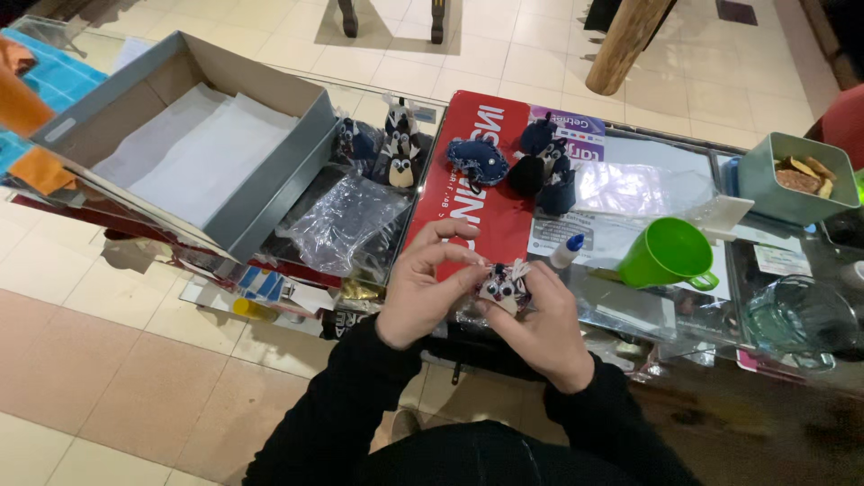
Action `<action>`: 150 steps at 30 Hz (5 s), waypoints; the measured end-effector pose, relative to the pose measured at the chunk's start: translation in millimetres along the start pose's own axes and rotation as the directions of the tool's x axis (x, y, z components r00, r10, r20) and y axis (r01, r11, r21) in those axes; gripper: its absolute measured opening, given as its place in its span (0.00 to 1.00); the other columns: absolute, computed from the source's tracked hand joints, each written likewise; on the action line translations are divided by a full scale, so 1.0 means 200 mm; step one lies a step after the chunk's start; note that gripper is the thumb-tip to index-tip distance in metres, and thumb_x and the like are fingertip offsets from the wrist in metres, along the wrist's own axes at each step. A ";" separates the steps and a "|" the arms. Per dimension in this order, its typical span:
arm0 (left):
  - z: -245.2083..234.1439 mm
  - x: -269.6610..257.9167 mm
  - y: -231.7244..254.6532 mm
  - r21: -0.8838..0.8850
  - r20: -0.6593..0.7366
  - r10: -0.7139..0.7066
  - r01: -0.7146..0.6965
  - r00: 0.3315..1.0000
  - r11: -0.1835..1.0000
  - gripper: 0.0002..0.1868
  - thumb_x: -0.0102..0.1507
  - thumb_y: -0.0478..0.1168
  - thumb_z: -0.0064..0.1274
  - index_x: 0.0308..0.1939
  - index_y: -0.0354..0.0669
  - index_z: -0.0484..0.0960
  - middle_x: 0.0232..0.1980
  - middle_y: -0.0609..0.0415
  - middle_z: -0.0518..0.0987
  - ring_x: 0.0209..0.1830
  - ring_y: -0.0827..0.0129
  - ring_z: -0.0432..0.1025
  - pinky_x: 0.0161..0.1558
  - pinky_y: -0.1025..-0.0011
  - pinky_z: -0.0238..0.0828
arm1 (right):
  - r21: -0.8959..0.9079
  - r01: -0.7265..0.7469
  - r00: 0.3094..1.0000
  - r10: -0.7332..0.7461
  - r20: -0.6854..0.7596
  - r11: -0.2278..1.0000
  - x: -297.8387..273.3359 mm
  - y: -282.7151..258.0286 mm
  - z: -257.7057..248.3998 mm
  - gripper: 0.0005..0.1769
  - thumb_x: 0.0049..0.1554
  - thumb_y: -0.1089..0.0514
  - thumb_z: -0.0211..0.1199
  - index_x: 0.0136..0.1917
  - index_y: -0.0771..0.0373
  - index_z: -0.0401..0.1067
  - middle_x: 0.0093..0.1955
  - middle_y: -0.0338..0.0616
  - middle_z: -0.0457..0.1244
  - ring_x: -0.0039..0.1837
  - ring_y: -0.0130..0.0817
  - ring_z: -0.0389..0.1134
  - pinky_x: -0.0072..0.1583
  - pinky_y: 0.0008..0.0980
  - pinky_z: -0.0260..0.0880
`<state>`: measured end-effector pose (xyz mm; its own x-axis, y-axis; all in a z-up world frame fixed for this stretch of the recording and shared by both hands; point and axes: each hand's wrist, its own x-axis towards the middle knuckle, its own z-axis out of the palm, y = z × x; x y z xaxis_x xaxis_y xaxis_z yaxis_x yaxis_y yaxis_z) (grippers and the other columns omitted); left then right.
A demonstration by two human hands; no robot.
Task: The person applies glue from a small white tube to various parts of small stuffed toys, including a panda and a penguin, while working at a glass-topped desk.
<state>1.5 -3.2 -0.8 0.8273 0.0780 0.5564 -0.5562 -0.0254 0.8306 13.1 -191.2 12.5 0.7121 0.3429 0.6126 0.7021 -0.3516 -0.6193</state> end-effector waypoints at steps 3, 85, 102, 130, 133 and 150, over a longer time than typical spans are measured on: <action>0.02 0.01 0.01 0.004 -0.034 0.024 -0.024 0.999 1.000 0.05 0.61 0.35 0.66 0.40 0.43 0.87 0.53 0.46 0.79 0.63 0.53 0.73 0.65 0.58 0.66 | 0.011 -0.019 1.000 0.019 0.015 1.000 -0.02 0.03 0.01 0.21 0.46 0.55 0.80 0.37 0.64 0.67 0.36 0.49 0.64 0.39 0.55 0.68 0.40 0.40 0.67; -0.56 -0.14 -0.03 0.622 -0.005 0.397 -0.308 0.918 0.721 0.27 0.59 0.37 0.68 0.62 0.44 0.78 0.64 0.44 0.73 0.69 0.38 0.64 0.65 0.43 0.65 | 0.420 -0.710 0.703 0.599 0.383 0.564 0.25 -0.02 0.06 0.35 0.36 0.73 0.81 0.58 0.74 0.74 0.46 0.57 0.69 0.44 0.45 0.73 0.47 0.44 0.79; -0.80 -0.36 -0.03 0.618 -0.151 0.217 -0.080 0.964 0.782 0.22 0.66 0.43 0.59 0.62 0.48 0.74 0.68 0.52 0.70 0.75 0.52 0.64 0.75 0.54 0.65 | -0.218 -0.651 0.756 0.648 -0.098 0.727 1.19 0.81 0.80 0.29 0.44 0.45 0.79 0.54 0.57 0.73 0.54 0.43 0.70 0.56 0.38 0.70 0.52 0.39 0.69; -0.71 -0.18 -0.07 0.559 0.024 0.217 -0.193 0.976 0.807 0.24 0.65 0.46 0.60 0.64 0.48 0.73 0.69 0.51 0.71 0.74 0.50 0.65 0.75 0.52 0.64 | -0.448 -0.529 0.844 0.503 -0.188 0.721 0.98 0.51 0.78 0.35 0.59 0.49 0.70 0.68 0.67 0.56 0.63 0.58 0.61 0.68 0.57 0.60 0.67 0.56 0.59; -0.65 -0.14 -0.06 0.519 0.049 0.233 -0.224 0.971 0.825 0.23 0.67 0.45 0.58 0.64 0.49 0.72 0.69 0.51 0.69 0.74 0.50 0.65 0.76 0.50 0.66 | -0.497 -0.317 0.947 0.294 -0.127 0.808 0.84 0.37 0.73 0.36 0.57 0.59 0.68 0.73 0.67 0.56 0.70 0.57 0.60 0.72 0.55 0.60 0.68 0.56 0.59; -0.49 -0.17 -0.01 0.492 0.063 0.264 -0.260 0.963 0.831 0.23 0.67 0.43 0.58 0.64 0.48 0.71 0.69 0.51 0.69 0.73 0.50 0.67 0.73 0.52 0.69 | -0.890 0.358 0.779 0.435 0.452 0.284 0.95 0.91 0.24 0.16 0.55 0.39 0.59 0.43 0.46 0.83 0.48 0.39 0.73 0.58 0.41 0.70 0.62 0.42 0.60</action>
<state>-32.9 91.4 -22.4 0.6547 0.0057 0.7559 -0.6382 -0.5318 0.5567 275.9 -147.8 -6.6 0.8615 0.5076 -0.0143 0.4511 -0.7520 0.4806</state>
